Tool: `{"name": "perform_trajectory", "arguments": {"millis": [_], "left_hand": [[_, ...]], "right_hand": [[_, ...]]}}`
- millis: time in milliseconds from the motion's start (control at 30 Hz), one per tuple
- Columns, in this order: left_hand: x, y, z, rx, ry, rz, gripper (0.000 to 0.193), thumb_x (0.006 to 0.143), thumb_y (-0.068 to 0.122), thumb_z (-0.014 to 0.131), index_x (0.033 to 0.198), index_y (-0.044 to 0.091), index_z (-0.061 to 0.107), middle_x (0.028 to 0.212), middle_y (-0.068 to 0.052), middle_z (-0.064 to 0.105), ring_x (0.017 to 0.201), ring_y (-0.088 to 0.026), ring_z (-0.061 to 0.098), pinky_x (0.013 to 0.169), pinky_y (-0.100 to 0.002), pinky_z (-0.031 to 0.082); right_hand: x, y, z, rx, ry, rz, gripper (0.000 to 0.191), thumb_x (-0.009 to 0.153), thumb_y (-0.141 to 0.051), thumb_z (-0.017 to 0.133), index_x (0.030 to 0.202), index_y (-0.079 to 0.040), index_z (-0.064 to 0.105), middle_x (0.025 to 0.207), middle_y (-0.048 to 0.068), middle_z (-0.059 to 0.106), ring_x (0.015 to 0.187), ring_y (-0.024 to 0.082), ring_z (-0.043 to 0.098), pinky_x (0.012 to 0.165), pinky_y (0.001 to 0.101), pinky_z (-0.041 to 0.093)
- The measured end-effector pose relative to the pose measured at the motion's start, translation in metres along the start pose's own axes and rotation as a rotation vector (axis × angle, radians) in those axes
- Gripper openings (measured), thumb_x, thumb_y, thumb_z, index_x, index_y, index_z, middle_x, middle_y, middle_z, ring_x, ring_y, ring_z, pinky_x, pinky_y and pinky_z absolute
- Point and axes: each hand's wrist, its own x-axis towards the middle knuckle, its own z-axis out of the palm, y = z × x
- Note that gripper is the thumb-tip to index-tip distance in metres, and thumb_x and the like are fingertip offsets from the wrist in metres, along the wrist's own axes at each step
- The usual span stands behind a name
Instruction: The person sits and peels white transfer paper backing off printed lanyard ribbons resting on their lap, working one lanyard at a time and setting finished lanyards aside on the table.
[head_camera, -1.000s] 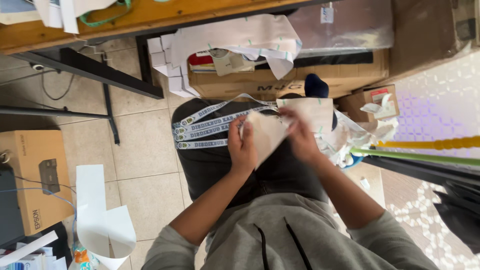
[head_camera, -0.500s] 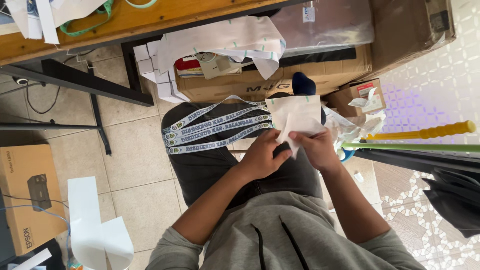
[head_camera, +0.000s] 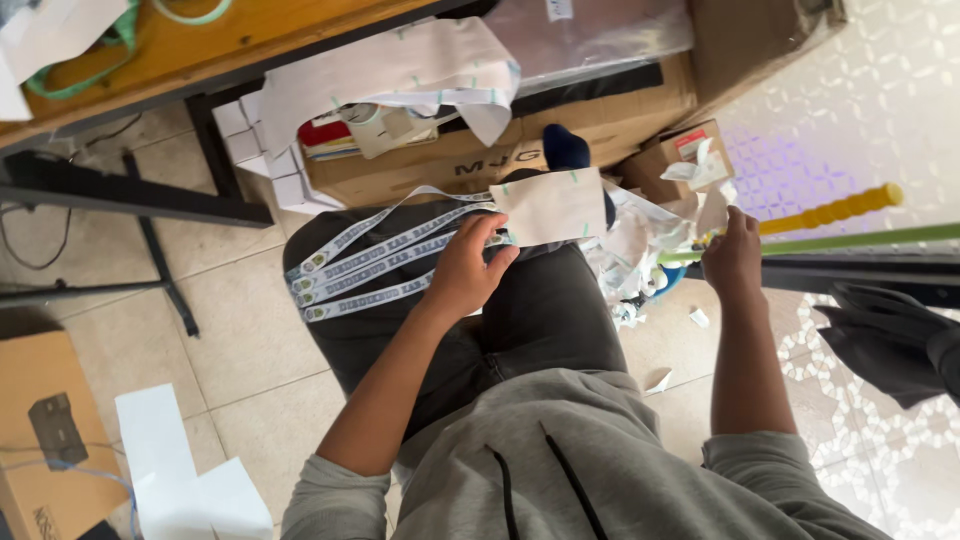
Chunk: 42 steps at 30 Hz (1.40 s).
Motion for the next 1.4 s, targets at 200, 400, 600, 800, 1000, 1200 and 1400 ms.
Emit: {"name": "perform_trajectory", "arguments": {"millis": [200,400,600,800,1000,1200,1400], "left_hand": [[0.031,0.004,-0.012,0.437,-0.005,0.122,0.047,0.092,0.020,0.077,0.135,0.006,0.061,0.130,-0.010,0.063,0.120,-0.031,0.061,0.103,-0.043,0.049],[0.041,0.002,-0.023,0.666,-0.187,0.112,0.088,0.073,0.039,0.086,0.143,0.002,0.049,0.145,-0.018,0.049,0.141,-0.035,0.038,0.115,-0.050,0.030],[0.039,-0.010,-0.018,0.777,-0.237,0.047,0.092,0.077,0.045,0.084,0.149,0.005,0.043,0.155,-0.019,0.041,0.147,-0.034,0.031,0.121,-0.049,0.023],[0.034,-0.025,-0.014,0.760,-0.154,0.105,0.083,0.081,0.043,0.083,0.145,0.002,0.049,0.138,-0.015,0.055,0.137,-0.030,0.045,0.119,-0.053,0.025],[0.030,-0.041,-0.003,0.753,-0.126,0.201,0.040,0.093,0.028,0.072,0.125,0.004,0.065,0.126,-0.012,0.061,0.126,-0.028,0.055,0.108,-0.047,0.039],[0.026,-0.055,0.009,0.815,0.053,0.332,0.029,0.092,0.018,0.057,0.114,0.002,0.066,0.133,-0.015,0.059,0.124,-0.029,0.055,0.104,-0.046,0.040],[0.023,-0.063,0.016,0.893,0.097,0.352,0.026,0.095,0.016,0.052,0.112,0.005,0.067,0.137,-0.014,0.059,0.122,-0.027,0.054,0.105,-0.046,0.040]], "right_hand": [[-0.011,-0.017,0.004,-0.095,0.133,0.253,0.055,0.081,-0.003,0.079,0.134,-0.005,0.064,0.127,0.020,0.068,0.115,0.038,0.067,0.098,0.0446,0.053],[0.011,-0.044,0.011,0.028,0.208,0.124,0.060,0.088,0.004,0.066,0.147,-0.007,0.060,0.142,0.023,0.065,0.123,0.037,0.067,0.099,0.0435,0.057],[0.032,-0.051,-0.001,-0.069,0.109,0.311,0.071,0.078,-0.011,0.085,0.141,-0.005,0.055,0.132,0.021,0.063,0.117,0.042,0.062,0.095,0.0497,0.050],[0.031,-0.046,0.006,-0.120,0.158,-0.154,0.042,0.083,-0.003,0.080,0.124,-0.001,0.070,0.127,0.022,0.068,0.110,0.043,0.064,0.093,0.0492,0.051],[-0.004,-0.168,0.053,0.222,-0.175,-0.187,0.045,0.080,0.000,0.072,0.123,-0.010,0.071,0.115,0.011,0.073,0.107,0.031,0.068,0.090,0.0417,0.053],[-0.027,-0.270,0.051,-0.004,-0.032,-0.550,0.054,0.065,-0.030,0.084,0.110,-0.002,0.071,0.105,0.019,0.070,0.098,0.039,0.064,0.079,0.0494,0.050],[-0.011,-0.243,0.040,0.219,-0.049,-0.374,0.012,0.087,-0.016,0.074,0.090,-0.005,0.075,0.088,0.014,0.073,0.077,0.031,0.071,0.071,0.0430,0.057]]}}
